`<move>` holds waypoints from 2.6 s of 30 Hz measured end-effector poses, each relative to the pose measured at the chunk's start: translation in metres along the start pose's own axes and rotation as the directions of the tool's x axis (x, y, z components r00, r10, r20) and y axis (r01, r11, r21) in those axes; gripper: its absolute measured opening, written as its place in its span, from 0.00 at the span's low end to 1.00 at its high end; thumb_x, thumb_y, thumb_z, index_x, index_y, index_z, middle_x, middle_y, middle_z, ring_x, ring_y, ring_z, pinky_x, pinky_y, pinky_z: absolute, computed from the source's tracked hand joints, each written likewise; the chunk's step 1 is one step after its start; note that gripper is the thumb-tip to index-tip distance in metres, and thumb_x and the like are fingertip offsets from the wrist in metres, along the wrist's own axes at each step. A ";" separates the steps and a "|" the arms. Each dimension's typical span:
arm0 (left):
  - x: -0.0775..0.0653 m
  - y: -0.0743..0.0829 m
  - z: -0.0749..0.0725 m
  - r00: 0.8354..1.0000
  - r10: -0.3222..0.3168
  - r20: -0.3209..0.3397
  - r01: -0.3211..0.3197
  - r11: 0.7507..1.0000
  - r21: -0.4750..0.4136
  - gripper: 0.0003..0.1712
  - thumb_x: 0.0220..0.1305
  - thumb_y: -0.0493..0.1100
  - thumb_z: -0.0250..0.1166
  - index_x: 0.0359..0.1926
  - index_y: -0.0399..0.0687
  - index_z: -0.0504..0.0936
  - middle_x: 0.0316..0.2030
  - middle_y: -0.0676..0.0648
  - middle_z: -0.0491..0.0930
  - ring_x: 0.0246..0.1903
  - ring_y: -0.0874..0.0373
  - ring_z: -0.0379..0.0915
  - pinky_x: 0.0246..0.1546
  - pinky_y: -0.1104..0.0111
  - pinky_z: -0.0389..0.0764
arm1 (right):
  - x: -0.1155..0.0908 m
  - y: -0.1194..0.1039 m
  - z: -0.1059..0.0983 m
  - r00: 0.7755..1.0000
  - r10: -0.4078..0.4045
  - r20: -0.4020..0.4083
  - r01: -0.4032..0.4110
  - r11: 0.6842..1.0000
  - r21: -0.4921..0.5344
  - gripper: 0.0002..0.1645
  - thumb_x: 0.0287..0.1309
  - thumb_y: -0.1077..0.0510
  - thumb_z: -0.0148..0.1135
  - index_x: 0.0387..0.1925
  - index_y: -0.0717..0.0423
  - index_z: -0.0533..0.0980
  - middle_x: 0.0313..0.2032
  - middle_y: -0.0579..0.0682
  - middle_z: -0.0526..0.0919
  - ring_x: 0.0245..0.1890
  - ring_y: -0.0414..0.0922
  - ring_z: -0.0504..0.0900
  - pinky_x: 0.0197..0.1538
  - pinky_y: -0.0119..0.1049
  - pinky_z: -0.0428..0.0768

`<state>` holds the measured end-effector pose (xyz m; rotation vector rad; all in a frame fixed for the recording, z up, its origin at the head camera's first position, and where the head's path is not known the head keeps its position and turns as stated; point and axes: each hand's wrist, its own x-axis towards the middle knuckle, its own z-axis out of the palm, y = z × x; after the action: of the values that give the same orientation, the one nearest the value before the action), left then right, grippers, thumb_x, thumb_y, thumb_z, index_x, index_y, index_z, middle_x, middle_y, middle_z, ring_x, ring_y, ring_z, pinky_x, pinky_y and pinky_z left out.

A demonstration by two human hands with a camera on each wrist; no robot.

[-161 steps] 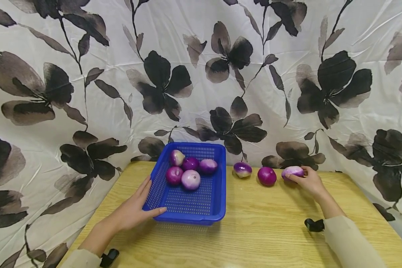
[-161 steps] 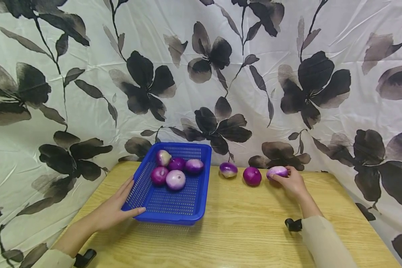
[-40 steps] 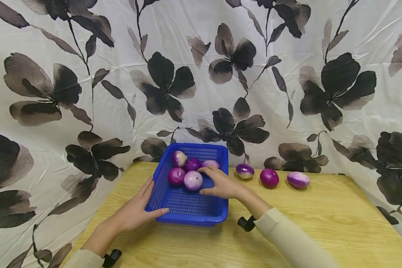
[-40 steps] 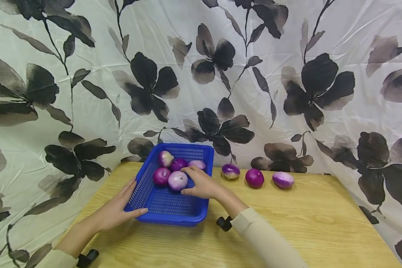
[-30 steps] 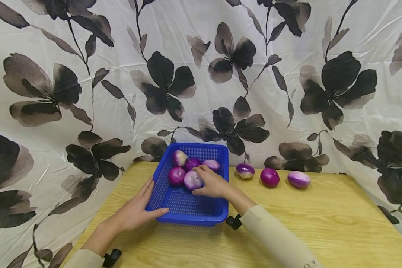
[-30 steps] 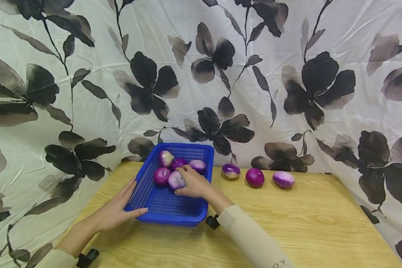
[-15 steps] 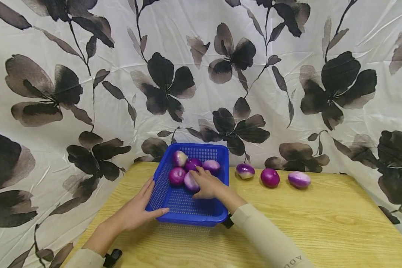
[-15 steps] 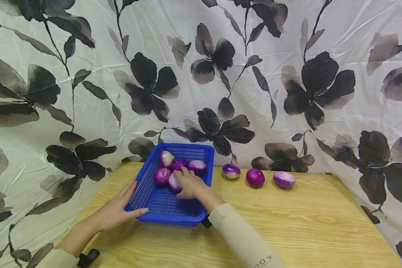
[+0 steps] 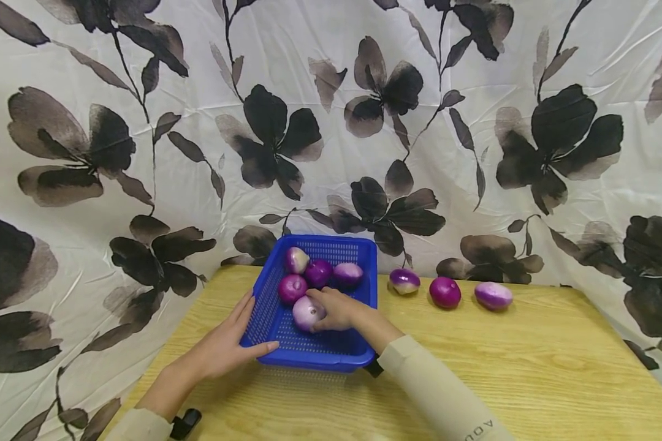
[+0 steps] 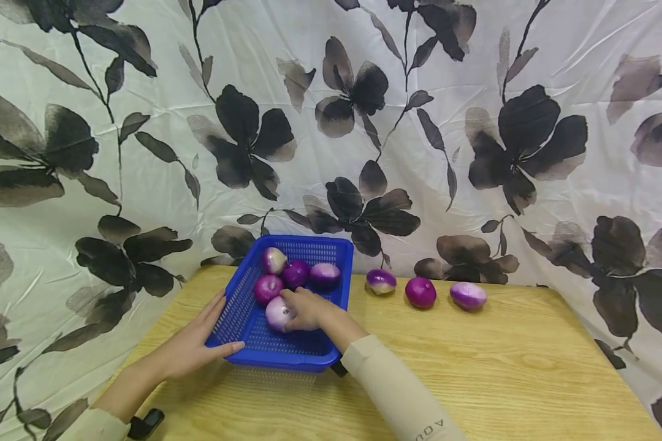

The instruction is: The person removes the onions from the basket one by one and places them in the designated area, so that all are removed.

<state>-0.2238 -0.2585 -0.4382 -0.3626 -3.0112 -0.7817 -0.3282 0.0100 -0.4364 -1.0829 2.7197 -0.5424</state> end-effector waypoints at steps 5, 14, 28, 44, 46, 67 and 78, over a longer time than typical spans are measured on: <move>0.000 0.000 0.000 1.000 -0.001 -0.003 0.001 1.000 0.001 0.72 0.57 0.80 0.62 0.83 0.45 0.37 0.82 0.43 0.35 0.75 0.31 0.51 0.68 0.36 0.62 | -0.001 -0.003 0.000 1.000 0.005 0.004 -0.005 1.000 0.015 0.51 0.57 0.46 0.76 0.76 0.55 0.62 0.66 0.60 0.72 0.66 0.54 0.73 0.68 0.51 0.73; 0.000 0.000 0.000 1.000 0.010 -0.004 -0.009 1.000 0.007 0.71 0.57 0.80 0.62 0.83 0.44 0.37 0.82 0.44 0.34 0.75 0.32 0.50 0.68 0.36 0.61 | -0.001 -0.003 0.000 0.996 -0.076 0.035 0.076 0.997 0.004 0.44 0.60 0.49 0.73 0.73 0.55 0.66 0.65 0.55 0.75 0.67 0.52 0.73 0.70 0.46 0.71; -0.002 0.002 -0.001 1.000 -0.013 0.017 0.013 1.000 -0.003 0.71 0.58 0.79 0.62 0.83 0.44 0.37 0.82 0.43 0.34 0.75 0.31 0.49 0.68 0.35 0.61 | -0.001 -0.002 0.000 0.991 -0.130 0.041 0.128 0.990 0.051 0.35 0.61 0.51 0.74 0.65 0.55 0.70 0.58 0.53 0.81 0.57 0.44 0.80 0.62 0.37 0.77; -0.001 -0.001 0.001 1.000 -0.008 0.015 0.008 1.000 0.009 0.71 0.57 0.80 0.62 0.82 0.43 0.38 0.82 0.43 0.35 0.75 0.31 0.51 0.68 0.36 0.62 | -0.022 -0.009 -0.014 0.965 -0.228 -0.132 0.240 0.967 0.083 0.39 0.57 0.51 0.76 0.65 0.61 0.71 0.57 0.55 0.82 0.56 0.46 0.81 0.62 0.38 0.78; -0.001 -0.001 0.000 1.000 -0.007 0.014 0.007 1.000 0.009 0.71 0.58 0.79 0.62 0.82 0.43 0.38 0.82 0.43 0.35 0.75 0.31 0.51 0.68 0.36 0.62 | -0.029 -0.011 -0.020 0.960 -0.231 -0.160 0.245 0.966 0.078 0.38 0.57 0.52 0.76 0.65 0.60 0.71 0.57 0.55 0.83 0.56 0.46 0.81 0.62 0.39 0.77; -0.002 -0.003 -0.001 1.000 -0.003 -0.020 0.003 1.000 0.007 0.70 0.58 0.78 0.63 0.82 0.43 0.39 0.82 0.42 0.36 0.75 0.30 0.49 0.67 0.34 0.62 | -0.115 0.033 -0.067 0.918 -0.074 -0.390 0.174 0.958 0.227 0.38 0.57 0.52 0.78 0.65 0.59 0.73 0.54 0.53 0.82 0.47 0.47 0.82 0.48 0.41 0.86; -0.002 -0.003 0.002 1.000 0.007 -0.022 -0.007 1.000 0.005 0.71 0.58 0.79 0.63 0.82 0.40 0.40 0.82 0.42 0.36 0.76 0.32 0.47 0.69 0.36 0.59 | -0.141 0.063 -0.072 0.907 -0.048 -0.419 0.130 0.977 0.169 0.37 0.54 0.52 0.80 0.62 0.59 0.75 0.50 0.52 0.84 0.43 0.45 0.83 0.46 0.43 0.86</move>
<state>-0.2224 -0.2605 -0.4410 -0.3611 -2.9891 -0.7717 -0.2862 0.1697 -0.3922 -1.1563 2.8850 -1.1478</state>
